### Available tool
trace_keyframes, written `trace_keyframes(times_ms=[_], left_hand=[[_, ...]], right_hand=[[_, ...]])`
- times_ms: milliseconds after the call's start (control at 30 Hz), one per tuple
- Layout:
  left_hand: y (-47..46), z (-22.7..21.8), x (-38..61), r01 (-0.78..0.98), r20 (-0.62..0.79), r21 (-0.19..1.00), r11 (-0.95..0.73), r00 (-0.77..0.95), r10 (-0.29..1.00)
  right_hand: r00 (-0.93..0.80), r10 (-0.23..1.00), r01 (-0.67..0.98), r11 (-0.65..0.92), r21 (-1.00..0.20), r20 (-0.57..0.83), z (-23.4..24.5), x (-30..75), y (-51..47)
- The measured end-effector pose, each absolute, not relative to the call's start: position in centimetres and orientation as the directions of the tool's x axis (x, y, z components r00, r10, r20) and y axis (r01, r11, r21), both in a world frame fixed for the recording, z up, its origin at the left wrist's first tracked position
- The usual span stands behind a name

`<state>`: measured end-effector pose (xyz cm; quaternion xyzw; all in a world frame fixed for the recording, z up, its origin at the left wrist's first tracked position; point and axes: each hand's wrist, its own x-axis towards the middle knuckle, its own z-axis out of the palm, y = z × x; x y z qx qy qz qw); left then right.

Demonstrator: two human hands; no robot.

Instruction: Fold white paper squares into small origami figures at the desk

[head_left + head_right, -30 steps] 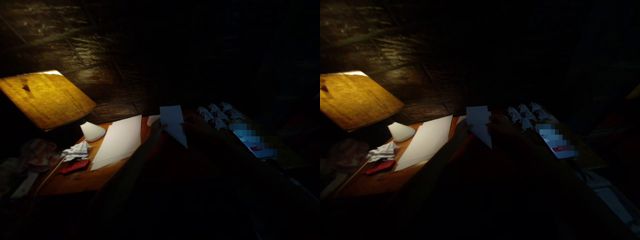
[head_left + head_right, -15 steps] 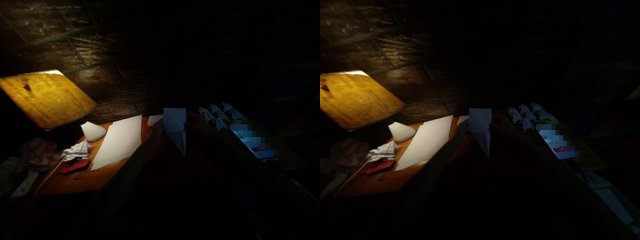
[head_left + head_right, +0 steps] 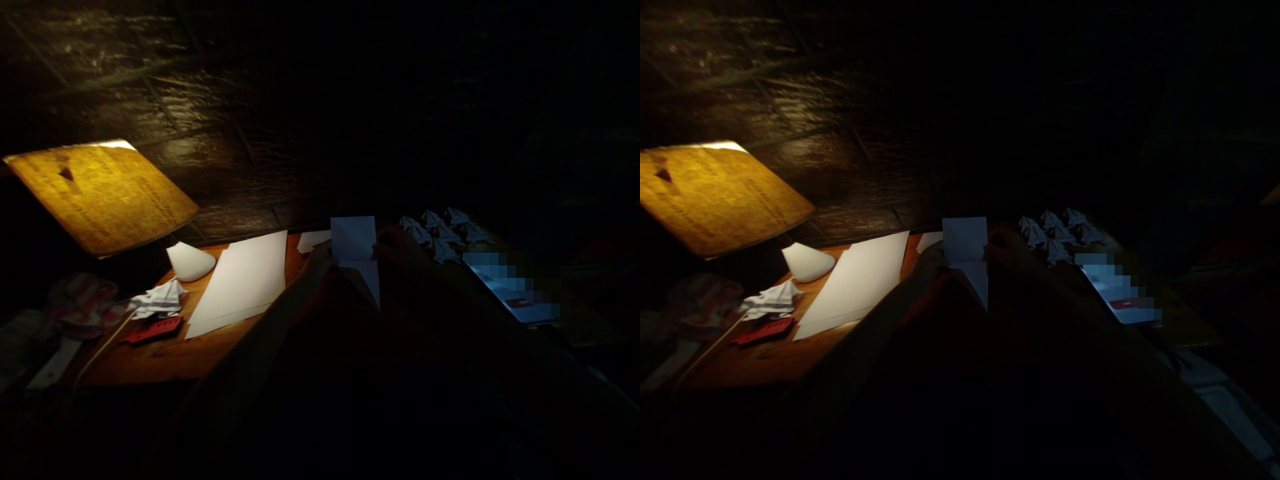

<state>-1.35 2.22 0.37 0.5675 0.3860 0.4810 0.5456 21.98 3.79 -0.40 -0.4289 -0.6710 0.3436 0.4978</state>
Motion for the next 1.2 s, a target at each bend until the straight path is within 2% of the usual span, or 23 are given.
trace_keyframes(times_ms=[433,667,867,1000,1200], left_hand=[[2.6,0.0,-1.6,-0.05,0.089,0.995,-0.081,0.179,0.98],[2.4,0.3,-1.5,-0.073,0.088,0.995,-0.074,0.205,0.975],[2.3,0.4,-1.5,-0.104,0.133,0.988,-0.113,0.223,0.966],[2.1,0.7,-1.4,-0.016,0.186,0.982,-0.187,0.219,0.958],[2.5,0.2,-1.3,0.094,0.274,0.953,-0.287,0.125,0.953]], right_hand=[[-0.156,0.902,0.247,0.429,-0.869,0.402,-0.6,21.9,3.7],[-0.132,0.898,0.247,0.439,-0.864,0.419,-0.6,21.8,3.8],[-0.09,0.92,0.239,0.392,-0.888,0.382,-1.0,22.0,4.3],[-0.068,0.912,0.273,0.406,-0.872,0.404,-0.9,22.1,4.0],[-0.087,0.91,0.361,0.408,-0.839,0.405,-0.2,21.5,3.1]])
